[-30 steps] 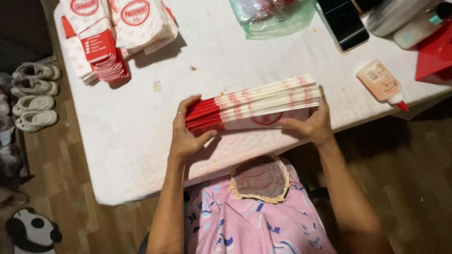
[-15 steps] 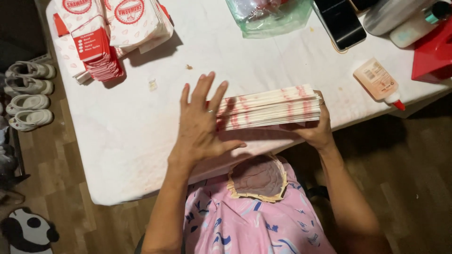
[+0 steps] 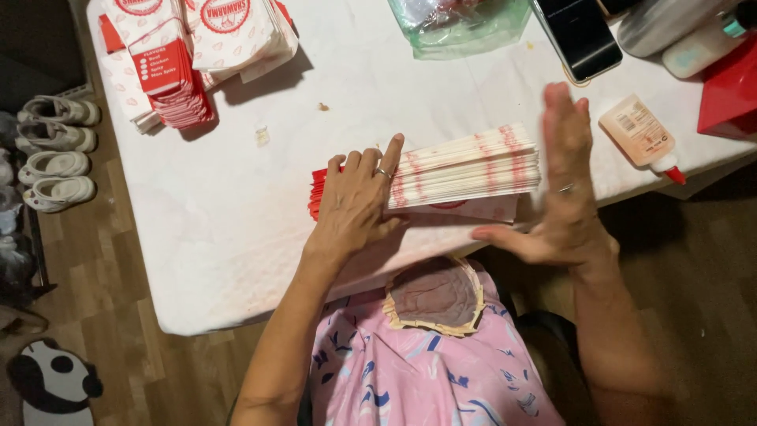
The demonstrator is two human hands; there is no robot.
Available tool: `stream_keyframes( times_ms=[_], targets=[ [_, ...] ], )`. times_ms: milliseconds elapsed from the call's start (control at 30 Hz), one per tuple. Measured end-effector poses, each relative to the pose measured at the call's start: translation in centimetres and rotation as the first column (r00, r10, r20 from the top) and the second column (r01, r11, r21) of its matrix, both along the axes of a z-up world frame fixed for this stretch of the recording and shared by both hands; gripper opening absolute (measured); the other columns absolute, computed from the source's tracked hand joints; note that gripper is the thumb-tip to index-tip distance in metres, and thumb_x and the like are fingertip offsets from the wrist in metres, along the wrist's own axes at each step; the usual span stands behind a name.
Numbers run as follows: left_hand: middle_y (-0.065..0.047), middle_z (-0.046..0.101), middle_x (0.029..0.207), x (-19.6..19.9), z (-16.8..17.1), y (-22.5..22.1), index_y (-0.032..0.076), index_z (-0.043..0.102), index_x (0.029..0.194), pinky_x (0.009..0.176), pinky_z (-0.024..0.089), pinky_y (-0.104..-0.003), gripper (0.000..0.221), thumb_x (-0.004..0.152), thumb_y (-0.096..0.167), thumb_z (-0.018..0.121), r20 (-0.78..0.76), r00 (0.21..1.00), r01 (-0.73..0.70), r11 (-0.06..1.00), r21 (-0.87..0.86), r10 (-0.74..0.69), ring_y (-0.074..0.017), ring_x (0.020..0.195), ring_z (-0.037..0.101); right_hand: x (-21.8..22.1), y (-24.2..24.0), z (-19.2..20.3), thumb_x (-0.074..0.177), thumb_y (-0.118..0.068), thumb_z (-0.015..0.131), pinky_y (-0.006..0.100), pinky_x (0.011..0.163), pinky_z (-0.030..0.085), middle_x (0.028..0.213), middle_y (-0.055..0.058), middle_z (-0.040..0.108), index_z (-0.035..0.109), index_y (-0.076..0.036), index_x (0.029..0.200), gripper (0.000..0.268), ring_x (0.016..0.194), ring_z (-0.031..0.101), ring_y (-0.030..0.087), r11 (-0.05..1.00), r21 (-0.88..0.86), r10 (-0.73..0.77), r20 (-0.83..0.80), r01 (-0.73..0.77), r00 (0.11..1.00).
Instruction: Sorting and stacking printed paper food wrappers on a table
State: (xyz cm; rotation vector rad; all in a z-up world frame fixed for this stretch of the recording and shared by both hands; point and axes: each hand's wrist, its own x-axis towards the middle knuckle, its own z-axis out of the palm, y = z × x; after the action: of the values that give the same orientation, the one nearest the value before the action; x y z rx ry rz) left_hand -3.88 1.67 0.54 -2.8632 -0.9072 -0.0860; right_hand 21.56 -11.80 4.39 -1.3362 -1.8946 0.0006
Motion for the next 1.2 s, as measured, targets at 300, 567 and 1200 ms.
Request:
stream_keyframes(
  times_ms=[300, 567, 1200],
  targets=[
    [-0.009, 0.058, 0.114, -0.5, -0.5, -0.4, 0.008, 0.022, 0.162, 0.084, 0.045, -0.042, 0.131, 0.065, 0.067, 0.087, 0.009, 1.0, -0.005, 1.0, -0.006, 0.005, -0.0262, 0.093, 0.057, -2.4, 0.5, 1.3, 0.088, -0.079, 0.075, 0.077, 0.122, 0.004, 0.171, 0.027, 0.013, 0.011, 0.004, 0.163, 0.129, 0.159, 0.009, 0.046, 0.961, -0.13, -0.135, 0.544, 0.242, 0.828],
    [-0.009, 0.058, 0.109, -0.7, -1.0, -0.8, 0.006, 0.025, 0.161, 0.08, 0.046, -0.042, 0.129, 0.062, 0.058, 0.09, 0.042, 0.999, 0.018, 0.999, 0.045, -0.02, -0.0262, 0.09, 0.056, -3.2, 2.2, 1.7, 0.071, -0.057, 0.078, 0.076, 0.118, 0.002, 0.169, 0.028, 0.013, 0.025, 0.01, 0.16, 0.124, 0.157, 0.003, 0.045, 0.945, -0.243, -0.035, 0.586, 0.217, 0.809],
    [-0.015, 0.024, 0.171, 4.5, 0.9, -2.6, 0.005, 0.014, 0.166, 0.135, 0.015, -0.042, 0.11, 0.084, 0.024, 0.086, 0.938, 0.054, 0.403, 0.852, -0.334, 0.342, -0.026, 0.161, 0.021, -3.4, 7.5, -4.1, 0.072, -0.014, 0.099, 0.031, 0.092, 0.056, 0.101, 0.008, 0.073, 0.071, -0.006, 0.109, 0.047, 0.096, 0.068, 0.014, 0.996, -0.089, -0.084, -0.794, 0.021, 0.602]
  ],
)
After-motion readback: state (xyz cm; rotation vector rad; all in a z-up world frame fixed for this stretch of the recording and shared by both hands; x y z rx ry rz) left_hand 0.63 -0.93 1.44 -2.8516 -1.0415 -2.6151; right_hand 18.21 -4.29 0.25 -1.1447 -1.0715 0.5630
